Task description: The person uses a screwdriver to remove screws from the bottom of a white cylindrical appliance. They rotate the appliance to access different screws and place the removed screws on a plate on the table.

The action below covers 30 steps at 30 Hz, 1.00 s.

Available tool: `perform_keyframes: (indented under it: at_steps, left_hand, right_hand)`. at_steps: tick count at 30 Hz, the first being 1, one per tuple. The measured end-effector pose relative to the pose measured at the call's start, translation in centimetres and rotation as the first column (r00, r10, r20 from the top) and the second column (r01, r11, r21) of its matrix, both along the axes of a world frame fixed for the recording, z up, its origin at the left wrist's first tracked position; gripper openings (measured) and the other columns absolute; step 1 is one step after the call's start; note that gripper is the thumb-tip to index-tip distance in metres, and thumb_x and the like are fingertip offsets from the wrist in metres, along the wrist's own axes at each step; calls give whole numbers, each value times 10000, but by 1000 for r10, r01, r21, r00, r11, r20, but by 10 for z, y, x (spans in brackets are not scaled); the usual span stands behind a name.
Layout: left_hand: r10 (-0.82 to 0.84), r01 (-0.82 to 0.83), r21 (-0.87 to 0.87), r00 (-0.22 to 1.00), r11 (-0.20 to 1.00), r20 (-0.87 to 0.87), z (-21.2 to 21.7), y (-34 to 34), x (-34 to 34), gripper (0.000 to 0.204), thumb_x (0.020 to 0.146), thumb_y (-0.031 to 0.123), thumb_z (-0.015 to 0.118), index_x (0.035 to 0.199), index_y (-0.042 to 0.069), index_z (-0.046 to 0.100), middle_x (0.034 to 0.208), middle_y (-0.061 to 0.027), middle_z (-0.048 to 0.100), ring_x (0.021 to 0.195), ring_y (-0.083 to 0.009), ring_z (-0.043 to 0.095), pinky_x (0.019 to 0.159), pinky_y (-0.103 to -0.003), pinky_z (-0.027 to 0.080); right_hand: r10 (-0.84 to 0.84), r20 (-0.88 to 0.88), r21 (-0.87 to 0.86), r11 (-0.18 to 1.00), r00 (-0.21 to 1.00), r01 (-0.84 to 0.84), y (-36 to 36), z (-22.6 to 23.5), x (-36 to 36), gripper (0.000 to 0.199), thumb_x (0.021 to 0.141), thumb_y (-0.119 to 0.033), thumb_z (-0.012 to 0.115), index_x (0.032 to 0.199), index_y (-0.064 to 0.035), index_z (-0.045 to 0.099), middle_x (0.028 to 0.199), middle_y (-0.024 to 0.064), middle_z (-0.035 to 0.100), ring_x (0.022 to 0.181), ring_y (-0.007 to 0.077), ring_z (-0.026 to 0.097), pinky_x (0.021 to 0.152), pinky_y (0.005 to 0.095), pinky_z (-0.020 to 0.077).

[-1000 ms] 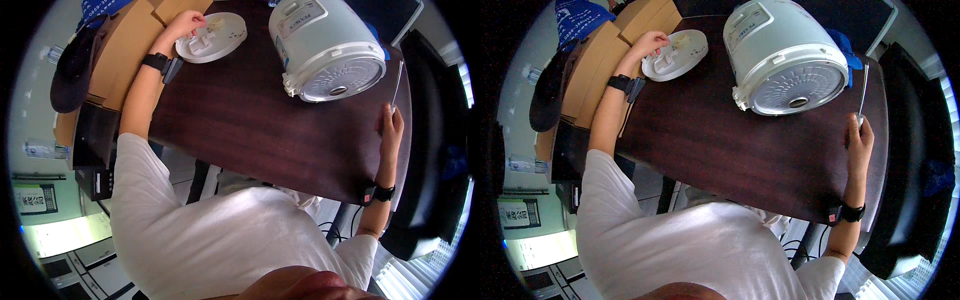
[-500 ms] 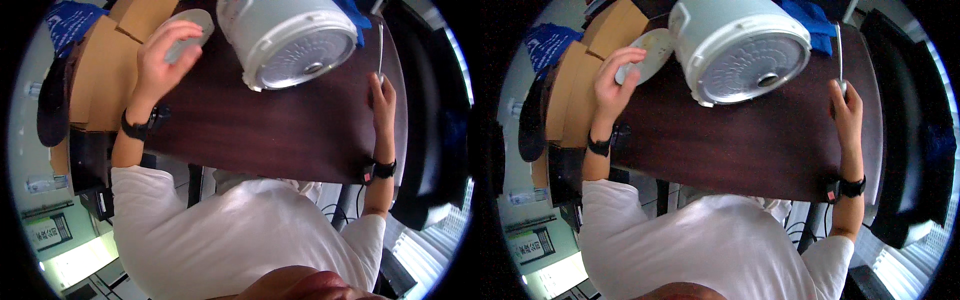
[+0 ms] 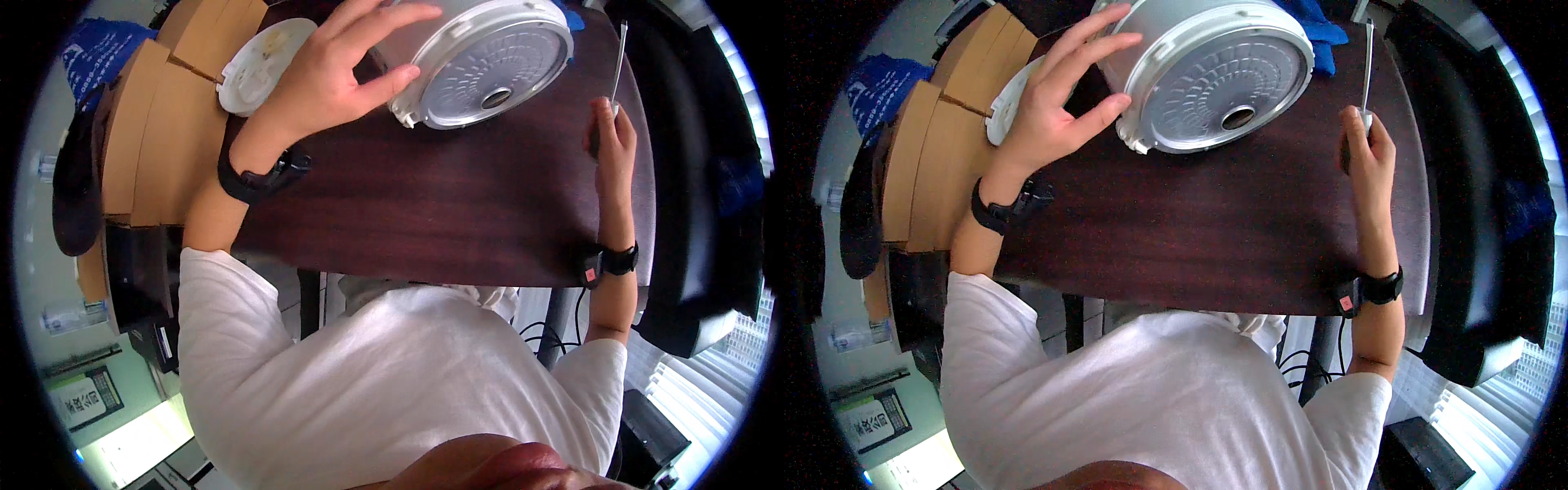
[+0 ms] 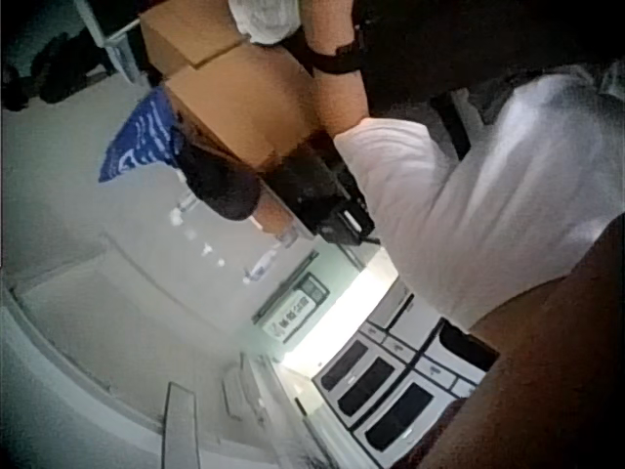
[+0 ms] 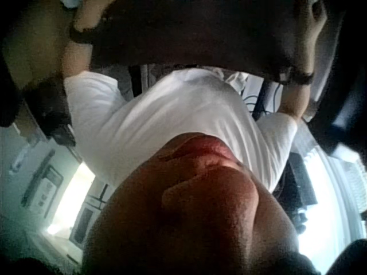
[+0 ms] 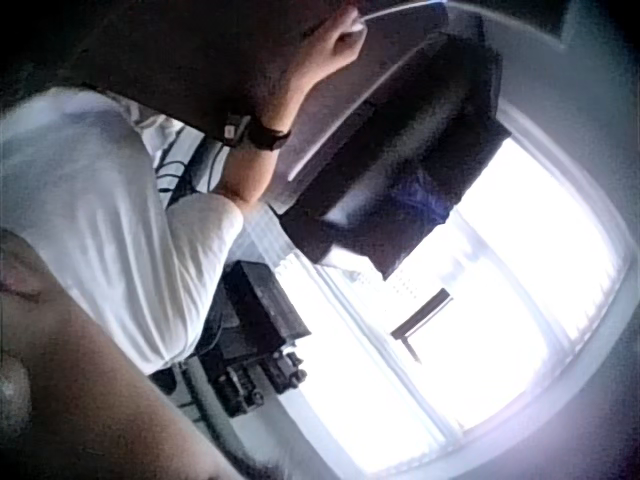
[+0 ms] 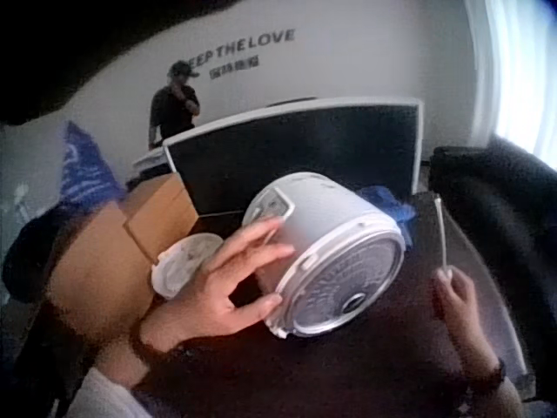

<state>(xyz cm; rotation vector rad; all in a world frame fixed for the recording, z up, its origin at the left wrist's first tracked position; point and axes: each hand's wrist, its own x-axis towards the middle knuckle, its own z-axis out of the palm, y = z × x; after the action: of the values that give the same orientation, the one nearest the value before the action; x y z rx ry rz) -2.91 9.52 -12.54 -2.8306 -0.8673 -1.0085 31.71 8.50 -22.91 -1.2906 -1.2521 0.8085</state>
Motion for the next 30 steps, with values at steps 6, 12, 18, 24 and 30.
perform_keyframes:
  at_steps: [6, 12, 18, 24, 30]
  left_hand:
    - [169, -167, -71, 985, 983, 34, -52, -12, 8, 872, 745, 256, 832, 1468, 96, 373, 1499, -178, 362, 1370, -344, 384, 1120, -433, 350]
    - [243, -182, -300, 954, 936, 178, -74, -6, 17, 715, 769, 310, 822, 1312, 8, 469, 1393, -217, 456, 1226, -357, 533, 960, -414, 493]
    - [228, -160, -313, 954, 936, 195, -56, -2, 35, 480, 768, 293, 824, 1021, 9, 530, 852, -146, 689, 757, -265, 709, 667, -346, 566]
    - [304, -210, -315, 909, 926, 285, -47, 0, 30, 375, 757, 257, 810, 915, 7, 578, 758, -119, 694, 664, -195, 704, 602, -303, 553]
    - [221, -184, -218, 962, 958, 161, 9, 17, 33, 256, 789, 153, 788, 904, 5, 615, 741, -18, 668, 624, -30, 593, 563, -189, 473]
  right_hand:
    - [-32, -13, 31, 999, 999, 32, 3, 0, -3, 327, 1000, -341, 578, 798, -86, 544, 605, -31, 489, 495, 50, 449, 445, 222, 321]
    - [-38, -18, 28, 999, 999, 39, 3, -4, -3, 318, 1002, -337, 575, 810, -85, 553, 621, -36, 514, 526, 44, 460, 482, 221, 341]
    - [34, -30, 41, 999, 999, -32, 8, -14, 1, 303, 1002, -336, 575, 828, -87, 564, 644, -32, 539, 549, 42, 474, 497, 222, 355]
    - [93, 41, -13, 996, 995, -93, 4, -9, -1, 291, 1025, -329, 521, 965, -59, 612, 716, -25, 560, 618, 49, 512, 545, 214, 379]
    - [99, 63, 54, 993, 993, -102, -2, -7, 1, 285, 1026, -324, 521, 982, -57, 610, 713, -25, 557, 605, 48, 502, 538, 213, 377]
